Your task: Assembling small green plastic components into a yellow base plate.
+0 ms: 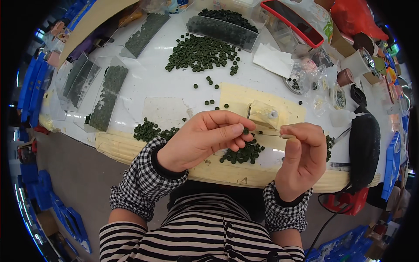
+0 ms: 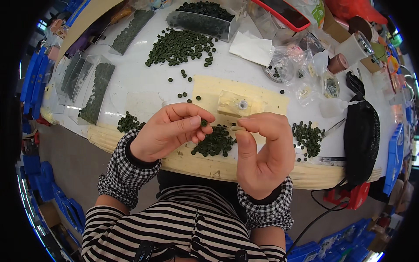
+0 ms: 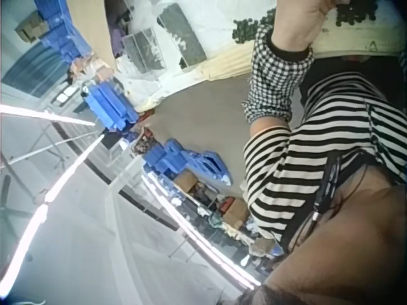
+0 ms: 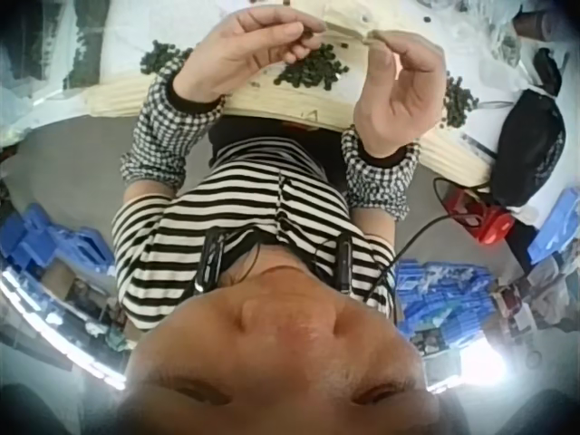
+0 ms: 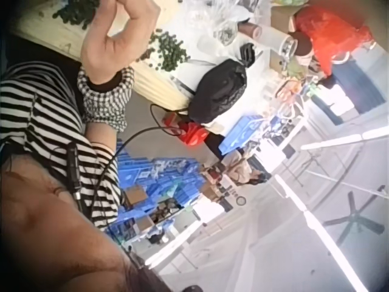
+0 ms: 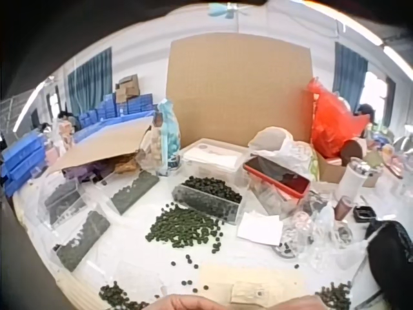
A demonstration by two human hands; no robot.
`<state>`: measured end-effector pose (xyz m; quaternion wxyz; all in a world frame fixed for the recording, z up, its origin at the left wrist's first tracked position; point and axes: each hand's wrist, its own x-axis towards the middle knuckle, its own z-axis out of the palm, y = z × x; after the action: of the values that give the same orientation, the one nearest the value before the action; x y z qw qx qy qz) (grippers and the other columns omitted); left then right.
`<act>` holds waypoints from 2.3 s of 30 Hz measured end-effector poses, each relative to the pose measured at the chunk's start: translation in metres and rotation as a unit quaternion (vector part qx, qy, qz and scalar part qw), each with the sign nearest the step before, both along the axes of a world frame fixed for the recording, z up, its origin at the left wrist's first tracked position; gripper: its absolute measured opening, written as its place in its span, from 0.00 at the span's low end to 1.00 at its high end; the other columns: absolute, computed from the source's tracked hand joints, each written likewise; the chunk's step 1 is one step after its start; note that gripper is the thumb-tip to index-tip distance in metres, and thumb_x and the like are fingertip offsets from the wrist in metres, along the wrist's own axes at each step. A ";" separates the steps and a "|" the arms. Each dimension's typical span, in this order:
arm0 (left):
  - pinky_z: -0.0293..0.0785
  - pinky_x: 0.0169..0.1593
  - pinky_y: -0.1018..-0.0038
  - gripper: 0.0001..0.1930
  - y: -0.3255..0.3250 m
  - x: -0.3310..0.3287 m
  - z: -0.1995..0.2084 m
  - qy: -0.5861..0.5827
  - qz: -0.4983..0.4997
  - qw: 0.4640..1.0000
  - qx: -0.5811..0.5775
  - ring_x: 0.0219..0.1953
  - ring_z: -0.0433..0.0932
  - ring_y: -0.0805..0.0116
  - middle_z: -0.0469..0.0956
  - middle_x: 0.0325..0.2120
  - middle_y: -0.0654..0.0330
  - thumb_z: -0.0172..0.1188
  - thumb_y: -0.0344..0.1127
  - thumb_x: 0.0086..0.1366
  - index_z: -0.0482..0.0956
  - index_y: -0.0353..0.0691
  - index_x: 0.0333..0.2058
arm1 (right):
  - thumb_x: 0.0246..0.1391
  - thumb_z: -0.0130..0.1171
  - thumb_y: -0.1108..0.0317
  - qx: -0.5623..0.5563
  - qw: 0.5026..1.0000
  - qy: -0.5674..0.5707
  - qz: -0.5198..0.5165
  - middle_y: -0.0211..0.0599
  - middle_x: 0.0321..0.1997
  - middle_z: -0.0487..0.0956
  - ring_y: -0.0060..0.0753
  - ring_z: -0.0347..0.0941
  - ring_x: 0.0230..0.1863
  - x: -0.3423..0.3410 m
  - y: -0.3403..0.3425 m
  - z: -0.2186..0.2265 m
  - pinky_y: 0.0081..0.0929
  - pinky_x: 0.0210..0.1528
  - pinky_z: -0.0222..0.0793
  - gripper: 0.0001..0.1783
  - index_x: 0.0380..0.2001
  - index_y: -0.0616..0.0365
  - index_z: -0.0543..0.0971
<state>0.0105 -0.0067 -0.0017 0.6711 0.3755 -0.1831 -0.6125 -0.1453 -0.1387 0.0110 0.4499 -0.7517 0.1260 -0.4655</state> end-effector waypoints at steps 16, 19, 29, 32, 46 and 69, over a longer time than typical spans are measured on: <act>0.77 0.40 0.82 0.14 -0.001 -0.002 0.001 -0.003 0.001 1.000 0.008 0.35 0.79 0.78 0.81 0.38 0.57 0.52 0.31 0.71 0.76 0.31 0.50 | 0.62 0.52 0.76 0.089 0.988 -0.018 0.127 0.44 0.41 0.76 0.32 0.76 0.43 0.009 0.005 -0.009 0.25 0.48 0.72 0.05 0.40 0.66 0.71; 0.77 0.41 0.82 0.14 -0.001 -0.002 0.001 -0.004 0.003 1.000 0.011 0.36 0.79 0.78 0.81 0.38 0.57 0.52 0.31 0.71 0.76 0.31 0.50 | 0.62 0.52 0.76 0.081 0.989 -0.016 0.120 0.43 0.40 0.77 0.32 0.76 0.43 0.010 0.004 -0.010 0.25 0.48 0.71 0.05 0.39 0.66 0.71; 0.77 0.40 0.82 0.14 0.000 -0.001 0.000 -0.003 -0.003 1.000 0.004 0.36 0.79 0.77 0.81 0.38 0.56 0.51 0.31 0.71 0.76 0.31 0.50 | 0.61 0.54 0.76 0.086 0.990 -0.025 0.111 0.42 0.40 0.77 0.32 0.76 0.42 0.010 0.006 -0.013 0.25 0.47 0.71 0.04 0.38 0.66 0.72; 0.77 0.41 0.82 0.13 0.000 -0.001 0.000 0.000 0.002 1.000 0.002 0.36 0.79 0.76 0.81 0.38 0.56 0.51 0.31 0.71 0.75 0.31 0.50 | 0.61 0.54 0.76 0.103 0.991 -0.046 0.073 0.42 0.39 0.77 0.32 0.76 0.40 0.009 0.003 -0.007 0.25 0.46 0.70 0.04 0.38 0.65 0.73; 0.80 0.46 0.77 0.12 0.001 -0.008 0.003 -0.167 0.123 0.978 -0.008 0.43 0.81 0.69 0.81 0.40 0.52 0.60 0.21 0.63 0.76 0.31 0.45 | 0.52 0.61 0.78 -0.250 0.940 0.178 -0.149 0.40 0.37 0.78 0.38 0.73 0.40 0.010 -0.022 -0.005 0.30 0.43 0.68 0.06 0.35 0.63 0.77; 0.79 0.49 0.74 0.11 0.004 -0.014 -0.002 -0.301 0.192 0.930 -0.086 0.43 0.80 0.68 0.79 0.40 0.52 0.61 0.14 0.58 0.79 0.30 0.40 | 0.43 0.65 0.80 -0.117 0.986 0.093 0.071 0.35 0.34 0.78 0.36 0.72 0.35 0.007 0.009 -0.012 0.27 0.38 0.67 0.20 0.44 0.60 0.83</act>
<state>-0.0039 -0.0028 -0.0037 0.7187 0.5112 -0.3528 -0.3126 -0.1380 -0.1297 -0.0009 0.3769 -0.8462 0.0584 -0.3721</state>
